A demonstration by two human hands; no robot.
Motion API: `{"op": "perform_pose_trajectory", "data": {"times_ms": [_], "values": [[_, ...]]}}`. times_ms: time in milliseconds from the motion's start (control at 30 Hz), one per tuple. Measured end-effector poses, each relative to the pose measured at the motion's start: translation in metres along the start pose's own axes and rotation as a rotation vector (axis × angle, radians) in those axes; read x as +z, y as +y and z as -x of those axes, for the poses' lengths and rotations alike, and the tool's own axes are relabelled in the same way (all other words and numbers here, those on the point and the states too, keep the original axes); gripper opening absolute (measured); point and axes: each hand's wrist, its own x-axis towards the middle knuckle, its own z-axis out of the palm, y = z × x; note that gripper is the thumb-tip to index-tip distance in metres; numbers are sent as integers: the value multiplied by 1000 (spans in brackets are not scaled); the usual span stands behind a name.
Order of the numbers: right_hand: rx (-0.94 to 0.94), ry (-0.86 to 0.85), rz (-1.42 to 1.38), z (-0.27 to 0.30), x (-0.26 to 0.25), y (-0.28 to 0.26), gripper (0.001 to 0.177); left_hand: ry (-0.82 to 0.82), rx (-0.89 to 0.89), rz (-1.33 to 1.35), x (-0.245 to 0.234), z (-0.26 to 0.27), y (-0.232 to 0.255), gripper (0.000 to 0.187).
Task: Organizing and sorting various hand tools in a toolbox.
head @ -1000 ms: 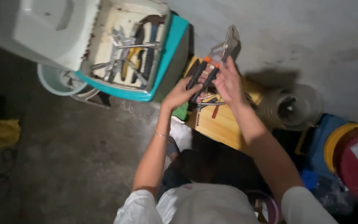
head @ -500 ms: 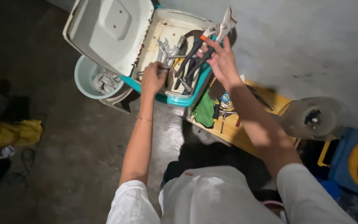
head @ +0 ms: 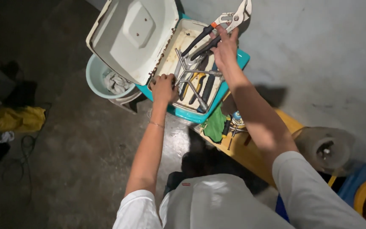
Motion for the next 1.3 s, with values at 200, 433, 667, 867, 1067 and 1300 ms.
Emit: {"op": "perform_pose_trajectory", "data": {"times_ms": [200, 433, 667, 867, 1067, 1300], "values": [[48, 51, 9, -24, -1, 23, 50, 8, -39, 23, -4, 4, 4, 33], [179, -87, 400, -30, 4, 52, 42, 114, -15, 93, -8, 6, 7, 36], [285, 7, 606, -34, 20, 69, 25, 103, -25, 35, -11, 8, 12, 32], [154, -45, 398, -100, -49, 152, 38, 78, -13, -50, -7, 7, 9, 38], [318, -12, 492, -100, -49, 144, 49, 116, 23, -24, -14, 9, 15, 38], [419, -104, 472, -84, -34, 113, 47, 108, 45, -20, -14, 7, 12, 39]]}}
